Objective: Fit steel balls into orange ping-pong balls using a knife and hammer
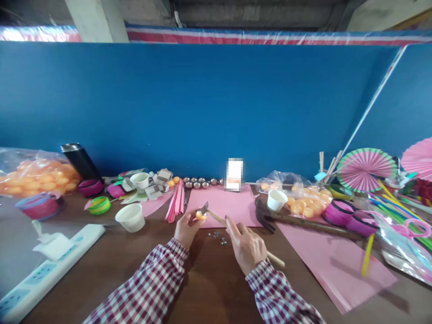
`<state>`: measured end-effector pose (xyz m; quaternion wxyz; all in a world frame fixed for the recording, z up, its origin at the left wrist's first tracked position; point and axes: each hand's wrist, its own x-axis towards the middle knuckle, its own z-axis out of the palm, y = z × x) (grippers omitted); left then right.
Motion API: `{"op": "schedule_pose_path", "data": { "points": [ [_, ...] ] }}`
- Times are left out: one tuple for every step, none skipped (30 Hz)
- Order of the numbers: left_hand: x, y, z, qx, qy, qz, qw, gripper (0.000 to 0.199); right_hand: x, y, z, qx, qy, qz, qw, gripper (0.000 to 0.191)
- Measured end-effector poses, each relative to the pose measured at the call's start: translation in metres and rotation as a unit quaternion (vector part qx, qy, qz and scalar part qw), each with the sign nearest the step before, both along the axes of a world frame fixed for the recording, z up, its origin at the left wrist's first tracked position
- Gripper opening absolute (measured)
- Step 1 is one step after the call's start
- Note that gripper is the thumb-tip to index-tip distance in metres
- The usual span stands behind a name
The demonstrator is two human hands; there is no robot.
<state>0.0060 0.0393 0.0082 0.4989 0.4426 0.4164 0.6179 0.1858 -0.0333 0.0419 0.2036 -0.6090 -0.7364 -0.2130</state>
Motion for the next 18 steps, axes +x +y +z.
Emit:
{"op": "schedule_pose_path", "data": {
  "points": [
    [0.0002, 0.0002, 0.0, 0.003, 0.002, 0.005, 1.0, 0.042, 0.0003, 0.0001, -0.0007, 0.006, -0.007, 0.0, 1.0, 0.038],
    [0.0004, 0.0003, 0.0002, 0.006, 0.005, 0.009, 1.0, 0.043, 0.0005, 0.0002, -0.0015, 0.012, -0.005, -0.004, 1.0, 0.038],
    [0.0004, 0.0002, 0.0005, 0.009, 0.009, 0.01, 1.0, 0.043, 0.0005, 0.0003, -0.0024, 0.018, 0.003, -0.008, 1.0, 0.039],
    [0.0004, 0.0001, 0.0008, 0.012, 0.015, 0.011, 1.0, 0.043, 0.0002, 0.0003, -0.0032, 0.022, 0.013, -0.012, 1.0, 0.039],
    [0.0003, -0.0001, 0.001, 0.014, 0.022, 0.014, 1.0, 0.043, -0.0002, 0.0003, -0.004, 0.024, 0.019, -0.014, 0.999, 0.04],
    [0.0002, -0.0003, 0.0011, 0.014, 0.029, 0.017, 0.999, 0.042, -0.0007, 0.0002, -0.0047, 0.023, 0.018, -0.013, 1.0, 0.039],
    [0.0001, -0.0003, 0.001, 0.015, 0.033, 0.021, 0.999, 0.04, -0.0013, 0.0002, -0.0053, 0.019, 0.01, -0.01, 1.0, 0.039],
    [-0.0001, -0.0002, 0.0008, 0.016, 0.033, 0.023, 0.999, 0.04, -0.0018, 0.0001, -0.0058, 0.015, 0.0, -0.008, 1.0, 0.038],
    [-0.0002, 0.0, 0.0006, 0.018, 0.03, 0.025, 0.999, 0.04, -0.0022, 0.0001, -0.0061, 0.011, -0.009, -0.008, 1.0, 0.037],
    [-0.0004, 0.0003, 0.0003, 0.019, 0.027, 0.025, 0.999, 0.04, -0.0024, 0.0, -0.0062, 0.01, -0.011, -0.009, 1.0, 0.037],
    [-0.0007, 0.0007, 0.0, 0.02, 0.025, 0.025, 0.999, 0.041, -0.0024, -0.0001, -0.0062, 0.013, -0.008, -0.01, 1.0, 0.038],
    [-0.0009, 0.001, -0.0003, 0.02, 0.024, 0.026, 0.999, 0.042, -0.0022, -0.0001, -0.0061, 0.018, -0.001, -0.013, 1.0, 0.039],
    [-0.0012, 0.0013, -0.0007, 0.019, 0.025, 0.027, 0.999, 0.042, -0.002, -0.0002, -0.0059, 0.023, 0.004, -0.013, 1.0, 0.039],
    [-0.0014, 0.0014, -0.001, 0.017, 0.026, 0.029, 0.999, 0.042, -0.0019, -0.0002, -0.0057, 0.025, 0.004, -0.012, 1.0, 0.039],
    [-0.0016, 0.0013, -0.0013, 0.012, 0.026, 0.029, 0.999, 0.042, -0.0018, -0.0002, -0.0056, 0.025, 0.001, -0.008, 1.0, 0.039],
    [-0.0016, 0.0013, -0.0017, 0.005, 0.024, 0.027, 0.999, 0.042, -0.0018, -0.0001, -0.0056, 0.023, -0.005, -0.004, 1.0, 0.039],
    [-0.0017, 0.0011, -0.0022, -0.002, 0.02, 0.024, 1.0, 0.042, -0.0018, 0.0, -0.0057, 0.019, -0.011, 0.0, 1.0, 0.038],
    [-0.0017, 0.001, -0.0027, -0.009, 0.015, 0.019, 1.0, 0.043, -0.0019, 0.0002, -0.0058, 0.015, -0.013, 0.001, 1.0, 0.038]
  ]
}}
